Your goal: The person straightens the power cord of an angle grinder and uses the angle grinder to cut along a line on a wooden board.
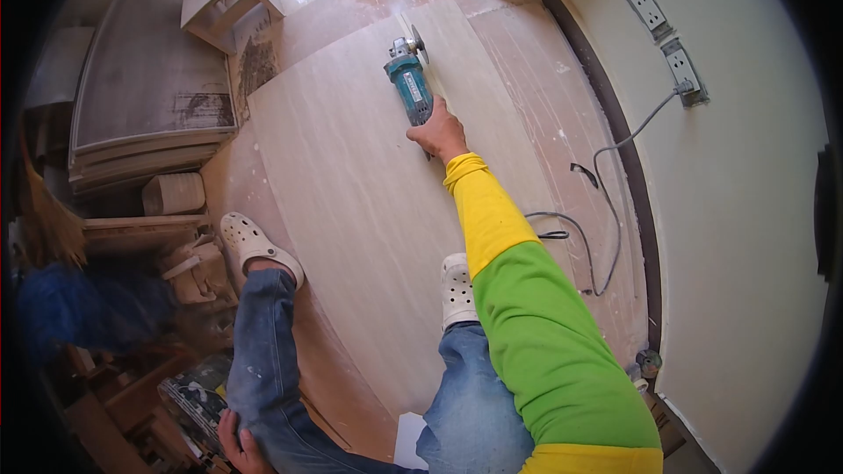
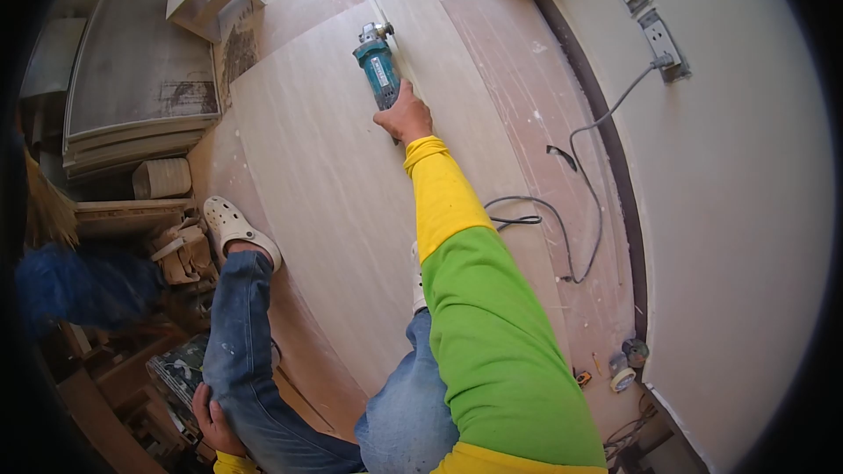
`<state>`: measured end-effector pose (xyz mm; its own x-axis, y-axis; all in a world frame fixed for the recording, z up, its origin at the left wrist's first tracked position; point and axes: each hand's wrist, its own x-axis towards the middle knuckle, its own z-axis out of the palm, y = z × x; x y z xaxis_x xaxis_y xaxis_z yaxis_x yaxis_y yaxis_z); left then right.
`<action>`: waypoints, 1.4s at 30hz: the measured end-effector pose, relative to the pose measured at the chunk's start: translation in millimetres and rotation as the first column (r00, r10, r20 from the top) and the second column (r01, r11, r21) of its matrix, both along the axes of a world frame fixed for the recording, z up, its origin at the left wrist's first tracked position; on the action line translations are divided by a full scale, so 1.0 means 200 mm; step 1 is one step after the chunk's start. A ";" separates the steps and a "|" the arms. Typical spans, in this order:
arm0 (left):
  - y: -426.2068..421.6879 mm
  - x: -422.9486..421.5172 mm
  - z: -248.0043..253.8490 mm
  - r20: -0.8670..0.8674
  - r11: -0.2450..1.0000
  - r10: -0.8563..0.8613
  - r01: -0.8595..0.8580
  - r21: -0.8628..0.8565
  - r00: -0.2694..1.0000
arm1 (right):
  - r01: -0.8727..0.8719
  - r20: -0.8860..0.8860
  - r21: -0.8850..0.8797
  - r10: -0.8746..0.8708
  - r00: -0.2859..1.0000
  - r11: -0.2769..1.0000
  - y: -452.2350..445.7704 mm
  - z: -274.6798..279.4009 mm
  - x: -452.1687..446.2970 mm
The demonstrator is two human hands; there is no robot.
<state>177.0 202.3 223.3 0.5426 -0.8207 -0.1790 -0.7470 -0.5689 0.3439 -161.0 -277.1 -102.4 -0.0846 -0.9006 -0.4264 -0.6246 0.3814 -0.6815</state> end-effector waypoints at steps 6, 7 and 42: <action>0.03 0.00 -0.02 -0.003 1.000 -0.009 0.009 -0.013 1.000 | -0.005 -0.001 -0.002 0.005 1.000 1.000 0.03 0.00 -0.01; 0.03 0.00 -0.02 0.005 1.000 -0.013 0.013 -0.012 1.000 | -0.002 -0.002 -0.009 0.002 1.000 1.000 0.04 0.00 -0.01; 0.09 0.00 -0.06 -0.002 0.999 0.000 0.000 -0.048 1.000 | 0.013 0.029 -0.034 -0.012 1.000 0.999 0.23 -0.01 -0.06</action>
<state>177.3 220.6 212.3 0.5426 -0.8282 -0.1405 -0.7460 -0.5520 0.3726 -173.3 -231.1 -105.2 -0.0841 -0.9135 -0.3981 -0.6000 0.3654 -0.7117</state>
